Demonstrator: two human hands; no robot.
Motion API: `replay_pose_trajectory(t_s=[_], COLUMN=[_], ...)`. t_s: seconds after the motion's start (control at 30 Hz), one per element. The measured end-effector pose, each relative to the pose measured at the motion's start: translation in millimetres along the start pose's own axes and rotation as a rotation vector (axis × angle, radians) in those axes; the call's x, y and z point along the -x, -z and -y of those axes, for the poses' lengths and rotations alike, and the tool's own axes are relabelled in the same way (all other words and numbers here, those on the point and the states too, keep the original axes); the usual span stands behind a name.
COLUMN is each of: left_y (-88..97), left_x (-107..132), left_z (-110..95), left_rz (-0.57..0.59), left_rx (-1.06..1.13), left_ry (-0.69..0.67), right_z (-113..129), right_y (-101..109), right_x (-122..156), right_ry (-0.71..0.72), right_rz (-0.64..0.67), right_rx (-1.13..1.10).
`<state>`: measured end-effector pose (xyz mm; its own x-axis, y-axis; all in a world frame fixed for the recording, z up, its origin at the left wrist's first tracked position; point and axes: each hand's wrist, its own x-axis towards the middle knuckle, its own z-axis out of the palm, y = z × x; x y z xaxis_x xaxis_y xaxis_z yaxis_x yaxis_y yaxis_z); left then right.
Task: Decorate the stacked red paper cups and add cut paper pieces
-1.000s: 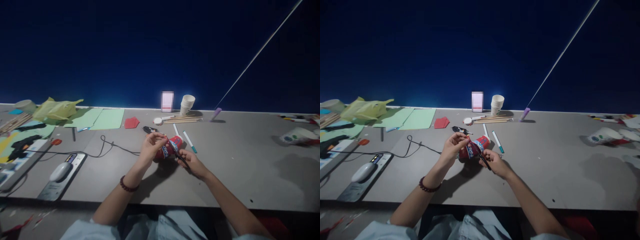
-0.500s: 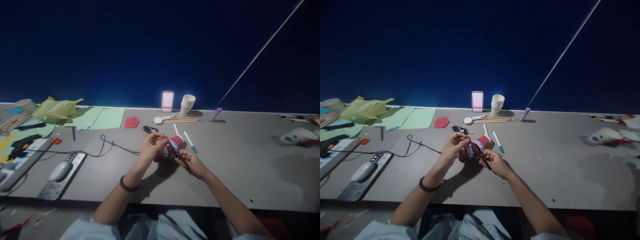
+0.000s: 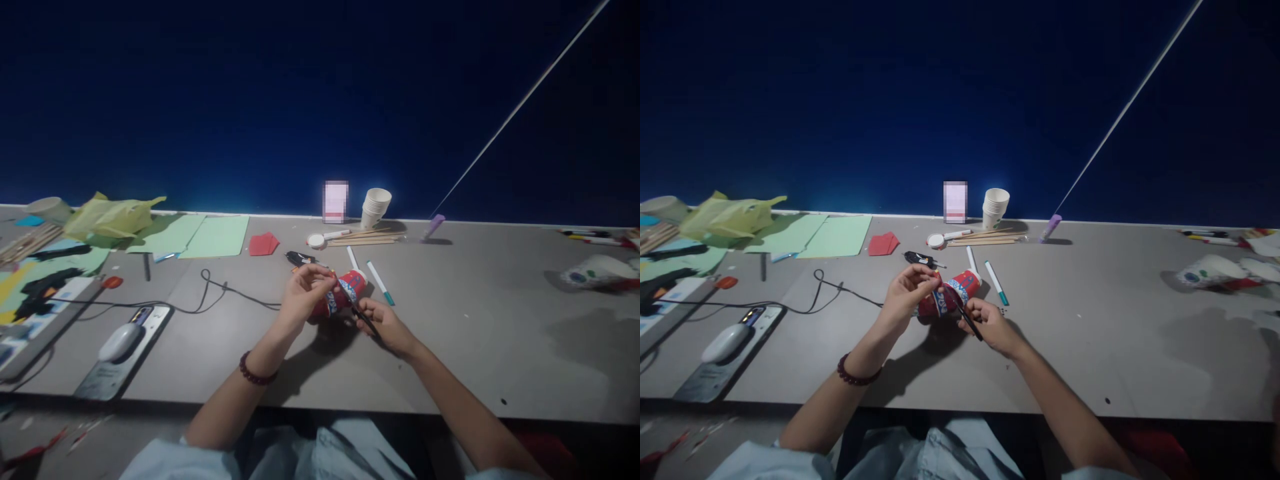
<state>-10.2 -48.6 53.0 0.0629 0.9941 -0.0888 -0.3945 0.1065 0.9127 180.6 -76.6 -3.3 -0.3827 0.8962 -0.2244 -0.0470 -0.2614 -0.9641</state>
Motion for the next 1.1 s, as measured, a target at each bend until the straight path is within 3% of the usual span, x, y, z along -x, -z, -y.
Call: replay_pose_trajectory(t_s=[1.1], left_y=[0.0], left_x=[3.3], left_z=[1.5], left_rz=[0.022], left_rx=[0.052], left_ry=[0.012], right_z=[2.7], right_y=[-3.2], right_x=[2.7], right_ry=[-0.019], right_rz=[-0.027], right_rx=[0.059])
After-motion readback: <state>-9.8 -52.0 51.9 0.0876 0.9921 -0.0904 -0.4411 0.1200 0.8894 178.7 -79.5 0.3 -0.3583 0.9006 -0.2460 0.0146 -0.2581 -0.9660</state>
